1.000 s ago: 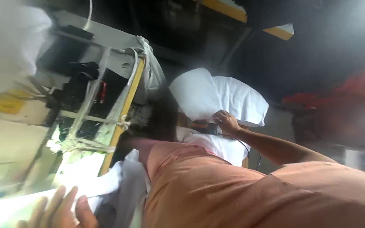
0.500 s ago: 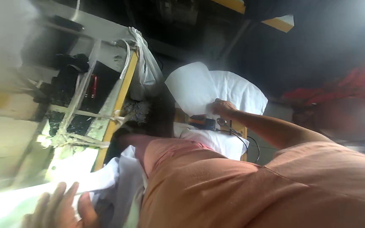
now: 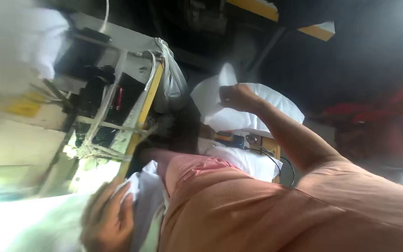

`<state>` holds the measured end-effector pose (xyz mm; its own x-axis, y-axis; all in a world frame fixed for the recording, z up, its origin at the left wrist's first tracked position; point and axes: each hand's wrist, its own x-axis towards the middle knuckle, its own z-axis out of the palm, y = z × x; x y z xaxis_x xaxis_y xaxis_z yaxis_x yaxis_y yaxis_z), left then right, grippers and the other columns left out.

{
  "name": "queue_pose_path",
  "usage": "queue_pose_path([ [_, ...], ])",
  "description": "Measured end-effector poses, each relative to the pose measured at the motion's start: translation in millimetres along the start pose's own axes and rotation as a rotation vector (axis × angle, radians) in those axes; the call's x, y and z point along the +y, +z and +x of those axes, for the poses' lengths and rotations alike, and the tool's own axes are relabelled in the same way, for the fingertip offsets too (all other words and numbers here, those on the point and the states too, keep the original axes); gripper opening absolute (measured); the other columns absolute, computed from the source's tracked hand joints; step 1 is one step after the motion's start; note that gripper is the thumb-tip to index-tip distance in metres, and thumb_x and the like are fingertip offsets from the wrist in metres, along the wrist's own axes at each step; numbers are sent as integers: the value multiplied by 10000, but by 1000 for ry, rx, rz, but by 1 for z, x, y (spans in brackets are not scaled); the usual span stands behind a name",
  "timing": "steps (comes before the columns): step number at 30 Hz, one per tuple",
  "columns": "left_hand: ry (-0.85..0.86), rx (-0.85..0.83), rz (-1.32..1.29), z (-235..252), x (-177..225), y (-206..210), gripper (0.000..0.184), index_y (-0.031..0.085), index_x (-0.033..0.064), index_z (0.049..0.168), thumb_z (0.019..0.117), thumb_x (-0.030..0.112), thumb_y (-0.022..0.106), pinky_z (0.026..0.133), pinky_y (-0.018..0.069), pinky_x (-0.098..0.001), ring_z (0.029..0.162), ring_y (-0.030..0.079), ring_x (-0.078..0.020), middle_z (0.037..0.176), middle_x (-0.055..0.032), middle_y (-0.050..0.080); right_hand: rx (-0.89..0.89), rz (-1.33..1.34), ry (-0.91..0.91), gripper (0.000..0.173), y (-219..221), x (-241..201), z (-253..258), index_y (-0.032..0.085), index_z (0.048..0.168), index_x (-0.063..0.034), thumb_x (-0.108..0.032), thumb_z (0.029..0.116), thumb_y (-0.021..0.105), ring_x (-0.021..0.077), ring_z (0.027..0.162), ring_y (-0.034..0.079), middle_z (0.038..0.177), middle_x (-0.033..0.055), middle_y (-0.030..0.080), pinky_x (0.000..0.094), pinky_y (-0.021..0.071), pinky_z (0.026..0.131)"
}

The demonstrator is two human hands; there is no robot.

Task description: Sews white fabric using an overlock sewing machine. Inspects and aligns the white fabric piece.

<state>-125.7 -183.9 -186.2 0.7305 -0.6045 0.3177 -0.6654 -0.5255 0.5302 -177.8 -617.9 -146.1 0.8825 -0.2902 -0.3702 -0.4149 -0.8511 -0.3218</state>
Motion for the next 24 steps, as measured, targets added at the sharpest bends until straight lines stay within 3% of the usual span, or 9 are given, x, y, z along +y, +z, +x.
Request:
queue_pose_path([
  [4, 3, -109, -250, 29, 31, 15, 499, 596, -124, 1322, 976, 234, 627, 1078, 482, -437, 1304, 596, -352, 1363, -302, 606, 59, -43, -426, 184, -10, -70, -25, 720, 980, 2, -172, 921, 714, 410, 877, 689, 867, 198, 708, 636, 482, 848],
  [7, -51, -233, -336, 54, 63, 18, 725, 477, -32, 1480, 901, 320, 732, 1085, 470, -476, 1320, 574, -275, 1429, -211, 580, 151, 80, -858, 106, 5, -118, -43, 717, 833, -59, -159, 856, 746, 306, 717, 670, 708, 101, 667, 530, 503, 733],
  [9, -85, -194, -386, 61, 77, 18, 368, 685, 15, 1166, 892, 250, 755, 902, 566, -377, 1029, 685, -163, 1105, -112, 714, 172, 230, -1020, 78, 6, -137, -48, 696, 822, -94, -151, 863, 730, 221, 709, 634, 711, 37, 657, 441, 489, 736],
  [11, -103, -96, -471, 62, 83, 11, 139, 726, -6, 975, 916, 117, 702, 763, 568, -225, 807, 678, -54, 874, -60, 716, 158, 417, -1041, 124, 4, -143, -47, 724, 903, -71, -189, 872, 743, 142, 797, 651, 815, 14, 703, 381, 513, 817],
  [14, -112, 83, -560, 53, 86, -21, 120, 703, -27, 939, 961, 72, 641, 773, 526, -130, 808, 628, 26, 847, -24, 674, -145, 668, -1004, 414, 6, -142, -32, 662, 1169, -78, -274, 832, 803, -36, 873, 613, 988, -83, 678, 176, 529, 815],
  [16, -111, 166, -552, 44, 85, -48, 132, 696, 0, 964, 993, 99, 613, 790, 527, -122, 848, 624, 52, 880, 14, 672, -538, 851, -975, 302, 17, -148, -23, 682, 1093, -144, -174, 824, 816, -92, 802, 638, 923, -152, 706, 105, 545, 691],
  [18, -127, 226, -529, 33, 82, -71, 122, 698, 24, 1009, 1003, 99, 601, 799, 531, -121, 866, 623, 66, 922, 42, 682, -897, 914, -1041, 171, 29, -160, -18, 712, 1021, -189, -181, 865, 783, -124, 847, 647, 922, -213, 717, 93, 549, 732],
  [21, -224, 391, -500, 12, 82, -101, 189, 732, 128, 1092, 1025, 107, 556, 826, 567, -156, 933, 670, 48, 1037, 107, 729, -1128, 909, -1160, 130, 37, -188, -18, 715, 984, -177, -162, 868, 773, -146, 910, 637, 946, -217, 721, 90, 543, 793],
  [24, -276, 662, -351, -23, 82, -154, 253, 724, 241, 1151, 1043, 146, 515, 926, 552, -189, 1067, 668, 10, 1166, 150, 724, -1249, 808, -1367, 128, 38, -220, -20, 680, 909, -22, -131, 869, 736, -124, 800, 570, 835, -85, 663, 73, 454, 691],
])
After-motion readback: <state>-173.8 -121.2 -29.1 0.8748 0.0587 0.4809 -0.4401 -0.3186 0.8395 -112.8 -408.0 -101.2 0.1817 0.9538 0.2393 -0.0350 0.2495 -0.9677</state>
